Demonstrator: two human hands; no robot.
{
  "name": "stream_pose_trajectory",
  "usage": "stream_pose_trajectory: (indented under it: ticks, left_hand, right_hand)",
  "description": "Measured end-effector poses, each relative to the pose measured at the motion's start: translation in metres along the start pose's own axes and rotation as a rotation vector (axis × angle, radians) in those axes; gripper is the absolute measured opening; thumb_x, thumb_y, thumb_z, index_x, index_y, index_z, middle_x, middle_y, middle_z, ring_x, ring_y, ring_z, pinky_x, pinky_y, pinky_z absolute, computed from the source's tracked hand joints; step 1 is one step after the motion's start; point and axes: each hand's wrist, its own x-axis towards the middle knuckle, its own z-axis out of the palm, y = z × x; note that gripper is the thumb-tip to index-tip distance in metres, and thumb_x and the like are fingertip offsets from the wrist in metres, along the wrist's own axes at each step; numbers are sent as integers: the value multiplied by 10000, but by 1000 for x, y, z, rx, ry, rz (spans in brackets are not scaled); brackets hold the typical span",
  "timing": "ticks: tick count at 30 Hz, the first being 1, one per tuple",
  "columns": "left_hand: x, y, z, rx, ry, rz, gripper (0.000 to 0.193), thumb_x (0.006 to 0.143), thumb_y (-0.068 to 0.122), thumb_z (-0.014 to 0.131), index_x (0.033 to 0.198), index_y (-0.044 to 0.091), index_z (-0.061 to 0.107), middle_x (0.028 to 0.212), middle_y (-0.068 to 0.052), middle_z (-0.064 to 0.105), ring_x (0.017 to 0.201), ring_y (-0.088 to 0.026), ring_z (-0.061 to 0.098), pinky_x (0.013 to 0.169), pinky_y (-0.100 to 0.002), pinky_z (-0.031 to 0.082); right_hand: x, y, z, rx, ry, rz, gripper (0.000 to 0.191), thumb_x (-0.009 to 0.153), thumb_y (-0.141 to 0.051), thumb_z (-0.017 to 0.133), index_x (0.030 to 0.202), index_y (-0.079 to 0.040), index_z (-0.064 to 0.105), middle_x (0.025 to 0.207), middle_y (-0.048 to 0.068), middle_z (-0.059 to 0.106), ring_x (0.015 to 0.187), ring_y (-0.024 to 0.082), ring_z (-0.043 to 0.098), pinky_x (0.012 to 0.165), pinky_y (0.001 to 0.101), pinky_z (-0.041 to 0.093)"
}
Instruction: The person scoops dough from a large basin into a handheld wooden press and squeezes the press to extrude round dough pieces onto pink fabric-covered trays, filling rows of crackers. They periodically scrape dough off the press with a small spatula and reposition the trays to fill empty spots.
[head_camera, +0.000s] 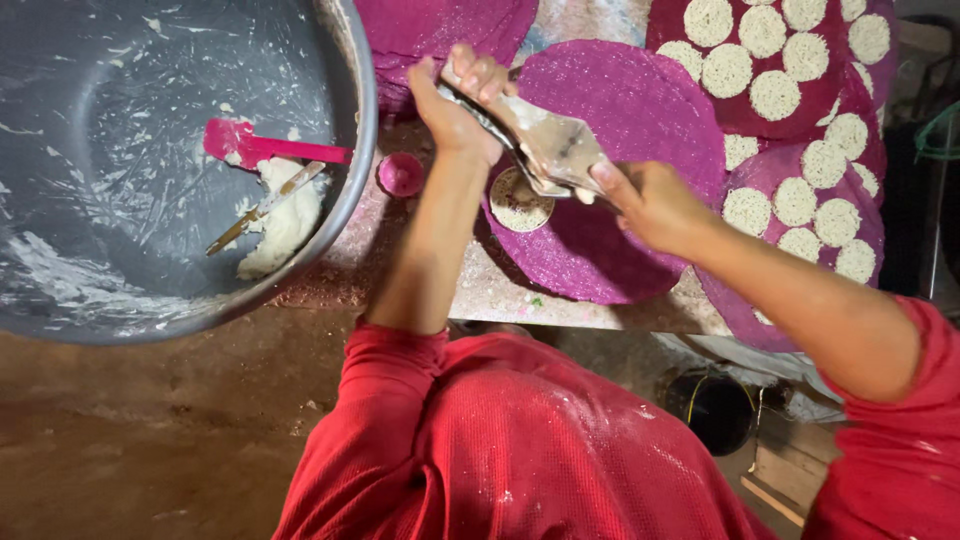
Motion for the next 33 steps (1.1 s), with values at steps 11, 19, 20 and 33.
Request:
stream_pose_trajectory:
  ticks: [11, 19, 20, 33]
  left_hand:
    - [7, 7, -1, 63, -231, -23, 417, 967, 477, 352, 768, 140, 498, 641, -7, 464, 633, -188, 468, 682, -376, 411]
    - [-63, 27, -14, -2731, 626, -323, 992, 872, 411, 726, 1578, 86, 109, 1588, -155, 203, 1495, -290, 174, 1233, -474, 116]
    - [-84, 24, -14, -3088, 666, -198, 1079, 815, 412, 789, 1583, 79, 107, 1559, -191, 241, 1474, -326, 202, 1209, -521, 131]
    - [-91, 6, -5, -3745, 959, -353, 1252, 674, 382, 944, 1602, 98, 152, 1437, -215, 488, 1397, -371, 375, 1157, -576, 216]
  right_hand:
    - [18, 25, 25, 76, 203, -276, 662, 1076, -577, 374, 1158, 9, 672, 635, 76, 598, 579, 168, 595, 571, 382, 482]
    - [-24, 87, 80, 816, 402, -522, 700, 1046, -696, 455, 963, -20, 615, 746, 8, 564, 606, 106, 506, 521, 259, 385]
    - [-30, 93, 82, 900, 428, -562, 693, 1042, -701, 468, 960, -26, 603, 750, 15, 560, 609, 115, 530, 524, 268, 396]
    - [-82, 168, 87, 1128, 802, -463, 747, 1028, -768, 432, 1075, -26, 504, 772, 61, 514, 594, 176, 503, 550, 335, 413]
